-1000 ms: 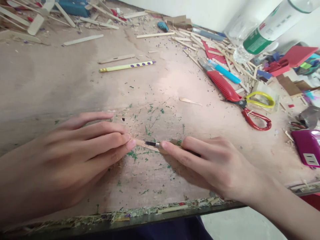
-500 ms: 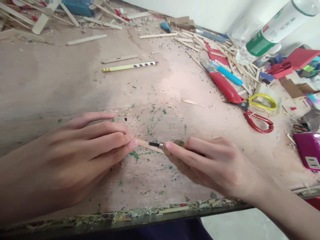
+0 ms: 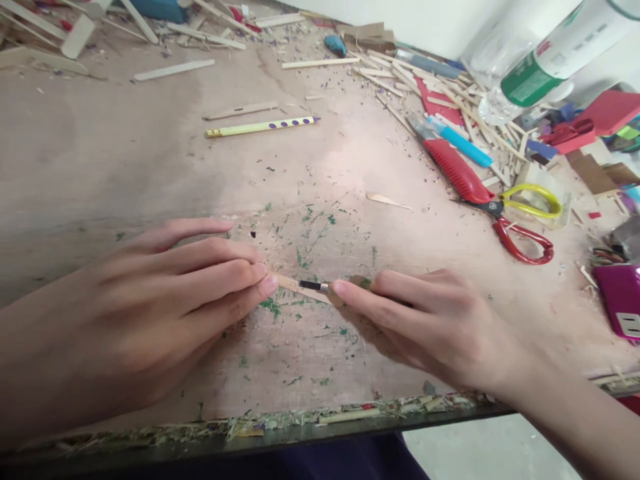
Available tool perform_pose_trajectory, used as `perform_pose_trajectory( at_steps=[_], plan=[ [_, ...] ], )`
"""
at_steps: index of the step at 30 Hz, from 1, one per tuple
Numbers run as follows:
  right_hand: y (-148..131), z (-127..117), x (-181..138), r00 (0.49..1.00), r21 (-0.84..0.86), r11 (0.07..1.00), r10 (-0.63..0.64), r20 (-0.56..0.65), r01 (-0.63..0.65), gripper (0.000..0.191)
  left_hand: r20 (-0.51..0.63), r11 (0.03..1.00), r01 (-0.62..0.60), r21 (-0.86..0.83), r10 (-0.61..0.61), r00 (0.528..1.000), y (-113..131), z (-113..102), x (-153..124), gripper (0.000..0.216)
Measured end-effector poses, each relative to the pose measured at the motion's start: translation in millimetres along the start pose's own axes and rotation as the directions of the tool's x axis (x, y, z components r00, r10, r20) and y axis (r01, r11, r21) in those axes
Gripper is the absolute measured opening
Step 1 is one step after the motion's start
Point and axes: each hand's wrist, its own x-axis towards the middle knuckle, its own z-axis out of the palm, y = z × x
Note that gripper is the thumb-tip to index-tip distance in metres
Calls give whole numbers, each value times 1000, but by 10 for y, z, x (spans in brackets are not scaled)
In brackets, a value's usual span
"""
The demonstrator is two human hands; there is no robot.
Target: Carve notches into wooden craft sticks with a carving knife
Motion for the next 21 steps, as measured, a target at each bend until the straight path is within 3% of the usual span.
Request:
perform_pose_trajectory(
  at_steps=[15,21],
  plan=[
    [15,74,10,999,30,999,-25,-36,26,23,0,1000,-1,-20,1,1000,-8,5,-1,37],
    [22,62,22,1000,22,1000,-10,-27,11,24,-64,999,-9,-51,5,998,-32,60,-31,32]
  ],
)
